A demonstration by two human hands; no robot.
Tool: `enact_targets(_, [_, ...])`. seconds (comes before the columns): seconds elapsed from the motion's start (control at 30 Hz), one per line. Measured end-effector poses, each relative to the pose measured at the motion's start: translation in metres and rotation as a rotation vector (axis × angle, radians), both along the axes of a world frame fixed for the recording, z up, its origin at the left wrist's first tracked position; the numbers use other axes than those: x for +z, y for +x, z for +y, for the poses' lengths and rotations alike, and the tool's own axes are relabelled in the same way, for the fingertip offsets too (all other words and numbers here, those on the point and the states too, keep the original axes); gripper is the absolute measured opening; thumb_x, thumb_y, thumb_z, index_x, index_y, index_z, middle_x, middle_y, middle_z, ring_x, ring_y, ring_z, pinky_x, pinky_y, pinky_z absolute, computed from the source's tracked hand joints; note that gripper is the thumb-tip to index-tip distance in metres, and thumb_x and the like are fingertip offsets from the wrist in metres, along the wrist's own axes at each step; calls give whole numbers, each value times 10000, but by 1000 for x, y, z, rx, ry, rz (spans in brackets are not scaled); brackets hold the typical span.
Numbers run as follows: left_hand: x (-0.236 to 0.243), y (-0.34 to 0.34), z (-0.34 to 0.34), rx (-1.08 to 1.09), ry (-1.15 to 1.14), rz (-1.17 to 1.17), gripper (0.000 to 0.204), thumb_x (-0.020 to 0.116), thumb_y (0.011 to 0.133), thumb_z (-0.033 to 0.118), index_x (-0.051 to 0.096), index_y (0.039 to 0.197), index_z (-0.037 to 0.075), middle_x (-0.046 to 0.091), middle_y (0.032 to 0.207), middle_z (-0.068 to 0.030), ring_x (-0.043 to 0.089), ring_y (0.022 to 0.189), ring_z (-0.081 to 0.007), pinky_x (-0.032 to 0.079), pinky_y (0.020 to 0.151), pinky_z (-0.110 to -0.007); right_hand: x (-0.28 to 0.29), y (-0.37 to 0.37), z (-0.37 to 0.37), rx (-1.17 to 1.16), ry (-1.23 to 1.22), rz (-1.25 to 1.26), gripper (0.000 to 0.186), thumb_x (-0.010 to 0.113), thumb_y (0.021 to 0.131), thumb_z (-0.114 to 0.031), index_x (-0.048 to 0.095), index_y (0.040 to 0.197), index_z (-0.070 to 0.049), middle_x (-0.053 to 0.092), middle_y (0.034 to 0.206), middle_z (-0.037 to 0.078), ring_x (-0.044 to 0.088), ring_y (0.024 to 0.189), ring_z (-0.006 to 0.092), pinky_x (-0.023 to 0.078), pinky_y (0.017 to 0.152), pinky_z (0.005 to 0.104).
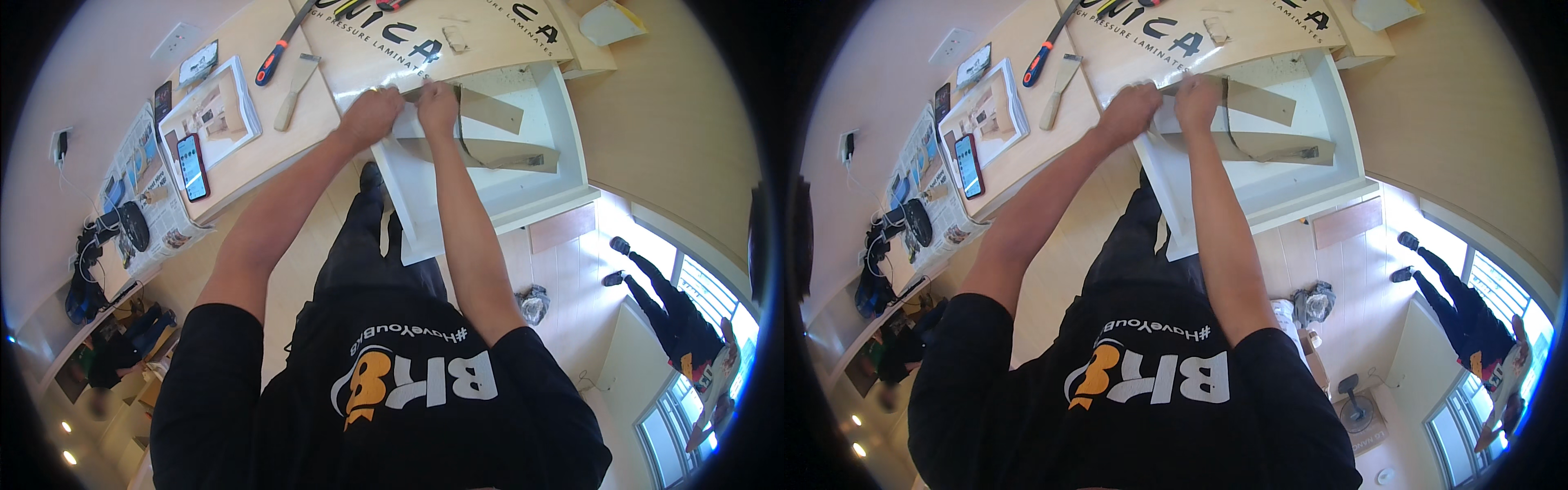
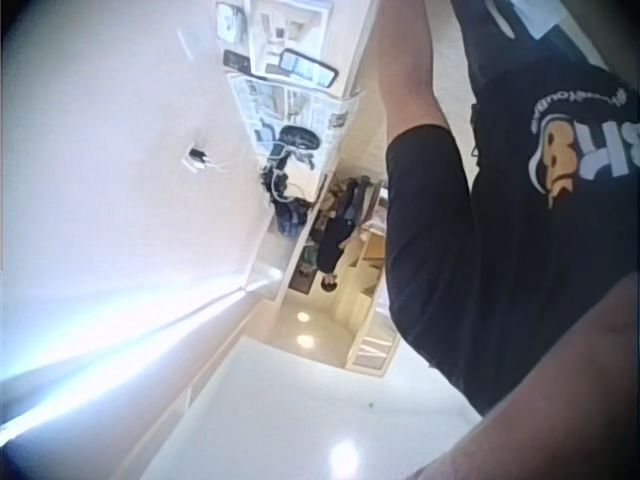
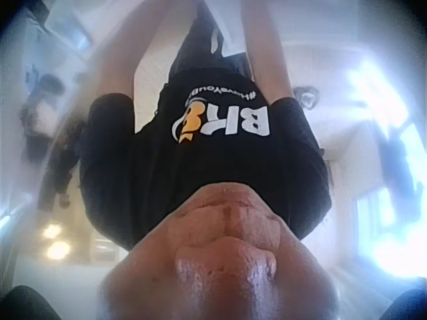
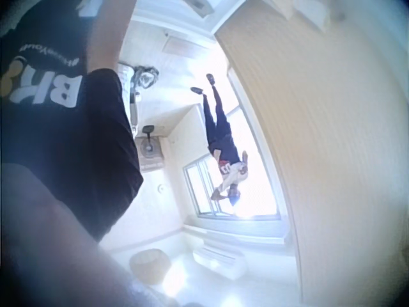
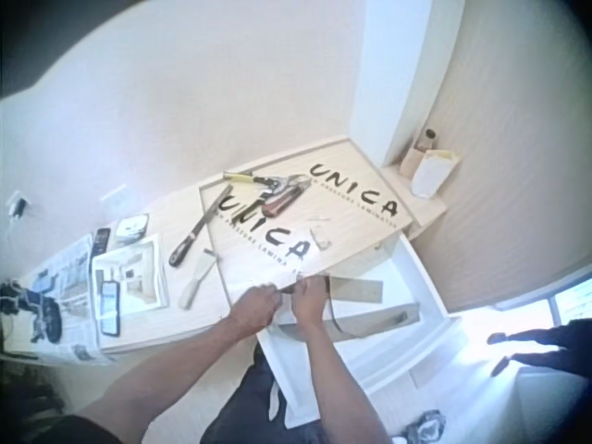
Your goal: The person trims excess laminate from the edge of a white cabinet door using a utility knife and a metal straightedge. They then scrape and smooth the cut edge with a metal scraper and sand the edge with sandpaper.
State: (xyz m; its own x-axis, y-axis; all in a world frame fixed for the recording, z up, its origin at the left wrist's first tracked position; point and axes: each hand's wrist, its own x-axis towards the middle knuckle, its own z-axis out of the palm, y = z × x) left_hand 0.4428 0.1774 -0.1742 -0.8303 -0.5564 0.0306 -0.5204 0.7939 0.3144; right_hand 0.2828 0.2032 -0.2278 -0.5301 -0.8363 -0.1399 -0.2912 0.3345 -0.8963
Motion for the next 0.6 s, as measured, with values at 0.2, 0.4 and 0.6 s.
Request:
enact_targets(0.2, [28, 51, 94, 100, 622, 140, 58, 619, 934, 60, 611, 943, 3, 635, 915, -195, 651, 869, -392, 504, 761, -481, -7, 14, 39, 63, 35, -240, 345, 752, 942, -376, 716, 953, -34, 726, 860, 91, 709, 704, 159, 535, 630, 298])
enact_targets(0.4, [0, 128, 168, 495, 726, 148, 60, 585, 940, 55, 611, 942, 0, 637, 895, -214, 638, 871, -417, 502, 769, -475, 16, 14, -4, -12, 264, -336, 386, 712, 989, -351, 678, 863, 12, 677, 752, 93, 618, 566, 153, 483, 517, 278])
enact_targets(0.6, [-79, 264, 243, 609, 751, -326, 173, 549, 915, 120, 682, 921, 9, 702, 966, -244, 663, 961, -445, 529, 856, -516, 35, 13, -8, -184, 260, -665, 285, 679, 997, -220, 662, 820, 3, 633, 698, 75, 560, 521, 149, 446, 456, 296])
